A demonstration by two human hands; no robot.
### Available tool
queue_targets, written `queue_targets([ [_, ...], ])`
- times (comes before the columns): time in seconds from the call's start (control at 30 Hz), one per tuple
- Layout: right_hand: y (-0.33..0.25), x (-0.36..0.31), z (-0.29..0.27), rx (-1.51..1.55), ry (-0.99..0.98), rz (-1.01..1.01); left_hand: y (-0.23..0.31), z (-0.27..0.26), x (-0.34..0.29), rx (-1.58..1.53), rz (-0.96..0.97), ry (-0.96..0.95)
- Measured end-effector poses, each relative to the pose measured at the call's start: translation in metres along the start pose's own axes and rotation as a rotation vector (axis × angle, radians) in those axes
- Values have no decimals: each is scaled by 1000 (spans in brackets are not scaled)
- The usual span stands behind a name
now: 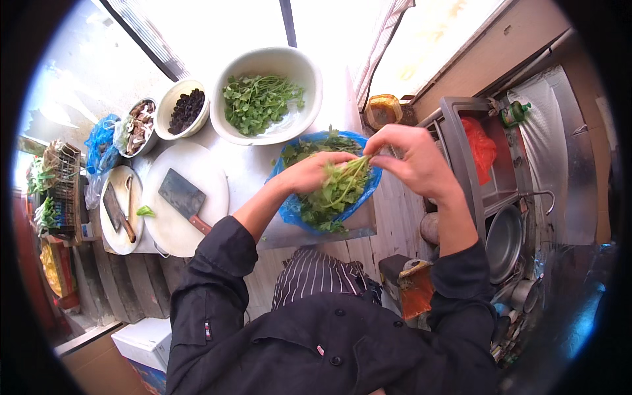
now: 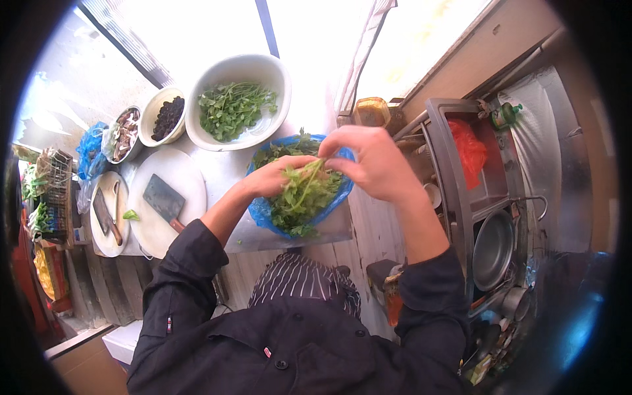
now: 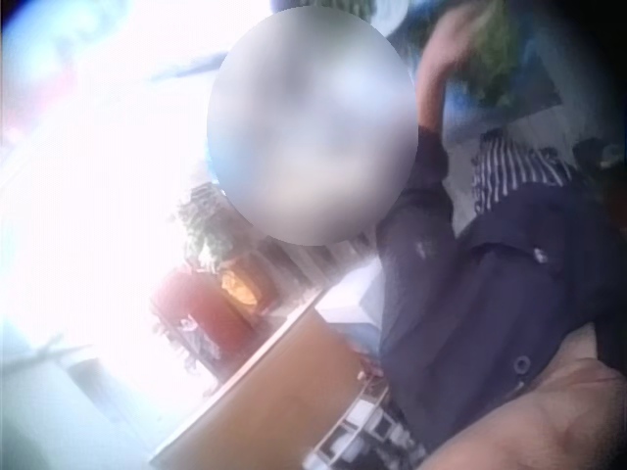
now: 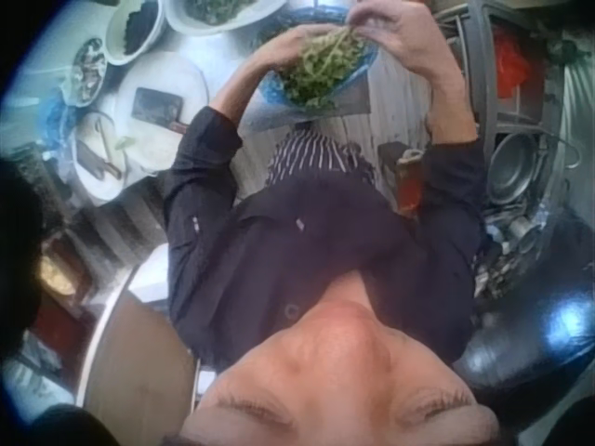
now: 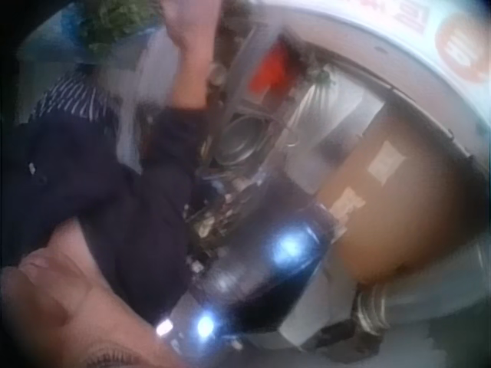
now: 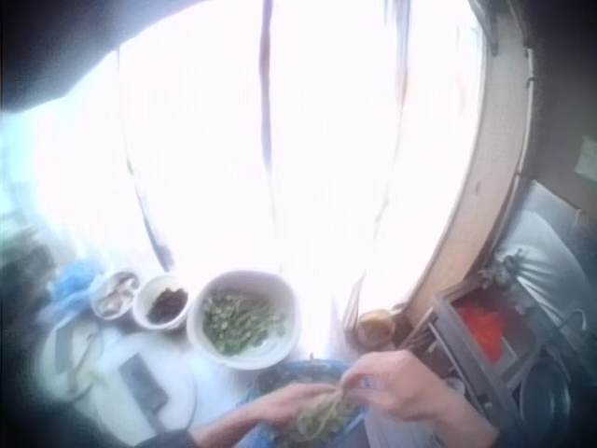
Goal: The person moves a tray of leafy greens from the sink area to a prep table, then unpacks a bag of greens. They repeatedly pick individual stems, remove the lower parts by hand, and place the trimmed greens into a bowl while discarding the removed parts into a bin.
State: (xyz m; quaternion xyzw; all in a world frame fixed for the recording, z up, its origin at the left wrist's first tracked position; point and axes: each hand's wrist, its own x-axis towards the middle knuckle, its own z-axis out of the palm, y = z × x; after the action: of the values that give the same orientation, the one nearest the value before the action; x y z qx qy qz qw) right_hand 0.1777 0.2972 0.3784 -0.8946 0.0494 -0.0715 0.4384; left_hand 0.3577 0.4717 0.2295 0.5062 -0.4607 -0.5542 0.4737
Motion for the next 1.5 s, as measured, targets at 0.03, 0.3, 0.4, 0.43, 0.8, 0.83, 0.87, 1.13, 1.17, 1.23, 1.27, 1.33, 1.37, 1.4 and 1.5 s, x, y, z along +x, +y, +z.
queue_targets([
  [0.03, -3, -3, -6, 42, 32, -14, -4, -2, 1, 110, 6, -6],
  [0.3, -8, -22, -44, 328, 292, 101, -10, -28, -6, 176, 133, 220],
  [0.4, -9, -30, -47, 404, 339, 87, 35, -48, -18, 351, 128, 471],
  [0.43, -9, -32, -46, 410, 348, 93, 53, -51, -25, 219, 135, 556],
  [0.8, -17, -29, -19, 565, 342, 50, 155, 23, -30, 323, 345, 190],
  [0.83, -17, -27, -16, 578, 363, 67, 154, 24, -28, 254, 269, 171],
  [0.87, -16, -27, -13, 592, 363, 50, 152, 26, -26, 174, 195, 144],
  [1.13, 2, -37, 1, 820, 291, 89, 131, 25, -24, 53, 163, 147],
  [1.17, 3, -38, 1, 822, 286, 117, 130, 24, -24, 26, 160, 140],
  [1.23, 3, -38, 1, 793, 286, 75, 127, 23, -25, -40, 168, 123],
  [1.27, 2, -37, 1, 775, 296, 91, 126, 23, -25, -46, 165, 122],
  [1.33, -1, -36, 2, 787, 312, 86, 124, 23, -25, -71, 169, 111],
  [1.37, -2, -35, 3, 801, 317, 74, 124, 24, -25, -75, 159, 117],
  [1.4, -4, -33, 4, 797, 321, 96, 123, 24, -25, -78, 148, 123],
  [1.5, -4, -28, 8, 793, 334, 93, 122, 25, -25, -68, 134, 150],
])
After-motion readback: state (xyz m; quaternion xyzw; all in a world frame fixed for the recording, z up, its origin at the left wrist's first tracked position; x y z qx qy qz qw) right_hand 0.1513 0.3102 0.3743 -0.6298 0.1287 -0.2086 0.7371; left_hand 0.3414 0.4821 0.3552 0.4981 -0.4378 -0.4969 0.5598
